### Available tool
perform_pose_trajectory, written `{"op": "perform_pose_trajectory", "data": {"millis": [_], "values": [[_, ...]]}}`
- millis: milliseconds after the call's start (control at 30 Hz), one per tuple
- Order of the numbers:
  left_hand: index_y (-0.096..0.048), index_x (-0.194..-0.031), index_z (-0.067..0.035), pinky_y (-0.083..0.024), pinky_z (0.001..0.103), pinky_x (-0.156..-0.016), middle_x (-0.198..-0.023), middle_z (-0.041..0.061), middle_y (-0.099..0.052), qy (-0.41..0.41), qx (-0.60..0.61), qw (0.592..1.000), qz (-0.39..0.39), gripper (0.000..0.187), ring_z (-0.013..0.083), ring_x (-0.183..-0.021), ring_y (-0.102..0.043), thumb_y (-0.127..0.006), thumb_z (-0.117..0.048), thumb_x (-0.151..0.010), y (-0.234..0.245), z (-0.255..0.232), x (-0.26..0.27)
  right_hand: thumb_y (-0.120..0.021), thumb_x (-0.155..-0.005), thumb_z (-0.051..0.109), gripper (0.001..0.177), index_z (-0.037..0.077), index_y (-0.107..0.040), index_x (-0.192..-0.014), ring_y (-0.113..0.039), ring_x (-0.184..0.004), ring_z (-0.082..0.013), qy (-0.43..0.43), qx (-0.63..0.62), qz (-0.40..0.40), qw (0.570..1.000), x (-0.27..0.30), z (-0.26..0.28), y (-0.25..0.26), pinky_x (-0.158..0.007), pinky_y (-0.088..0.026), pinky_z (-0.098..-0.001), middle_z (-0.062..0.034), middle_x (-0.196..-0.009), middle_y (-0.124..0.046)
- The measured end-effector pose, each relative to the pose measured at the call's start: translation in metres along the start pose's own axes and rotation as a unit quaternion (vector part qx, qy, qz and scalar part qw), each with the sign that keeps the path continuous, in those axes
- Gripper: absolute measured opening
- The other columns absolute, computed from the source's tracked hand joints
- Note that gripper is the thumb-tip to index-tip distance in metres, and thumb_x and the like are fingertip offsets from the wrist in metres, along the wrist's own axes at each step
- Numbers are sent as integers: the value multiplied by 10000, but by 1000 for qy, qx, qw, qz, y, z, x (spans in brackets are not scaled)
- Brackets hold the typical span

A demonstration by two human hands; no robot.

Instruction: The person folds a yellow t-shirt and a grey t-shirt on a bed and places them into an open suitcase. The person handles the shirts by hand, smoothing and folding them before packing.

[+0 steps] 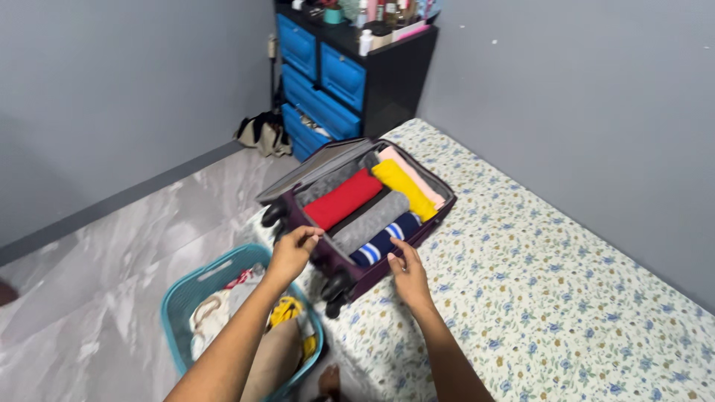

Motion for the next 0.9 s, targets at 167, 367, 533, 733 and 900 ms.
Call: {"op": "perform_pose_trajectory", "data": {"millis": [167, 367, 533, 733, 900], "values": [[-754, -1144, -47, -515, 257, -812, -993, 30, -786, -9, 54, 998, 1, 232, 104, -891, -666, -625, -148, -980, 34, 33, 23, -625, -1025, 200, 418, 185, -626, -1442, -623, -913, -174, -100, -44, 28, 994, 27, -9, -24, -817, -503, -284, -168, -1125, -728], [-753, -1131, -10, -514, 253, -855, -985, 53, -790, 27, 101, 994, -22, 240, 109, -927, -688, -624, -146, -981, 82, 94, 32, -572, -1008, 179, 393, 119, -597, -1396, -702, -1001, -148, -109, -143, 51, 982, 36, -24, -70, -839, -536, -259, -75, -1316, -684], [-741, -1133, -26, -529, 251, -809, -950, 29, -785, 64, 113, 992, 0, 246, 97, -878, -687, -607, -174, -990, 122, 162, 28, -571, -1016, 189, 374, 57, -594, -1365, -699, -948, -141, -116, -213, 44, 969, 35, -37, -133, -853, -544, -237, -71, -1229, -696], [-759, -1076, 11, -514, 247, -711, -876, 30, -744, 90, 147, 985, 19, 265, 85, -725, -615, -595, -188, -1011, 172, 251, 13, -599, -1012, 182, 322, 53, -655, -1302, -658, -831, -108, -146, -232, 48, 961, 38, -66, -212, -747, -530, -242, -70, -1002, -724], [-756, -1115, -35, -501, 233, -699, -902, 43, -771, 211, 107, 971, 29, 242, 85, -703, -610, -609, -179, -988, 195, 306, 9, -592, -1011, 197, 283, 58, -683, -1241, -636, -765, -111, -142, -197, 20, 970, 45, -91, -256, -663, -504, -257, -31, -958, -721]]}}
Point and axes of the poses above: each hand's wrist, its own x-axis away from the middle knuckle, its own y-axis out of the back of the hand, z = x × y, the point moved 6 cm from there along -x, towards the middle knuckle
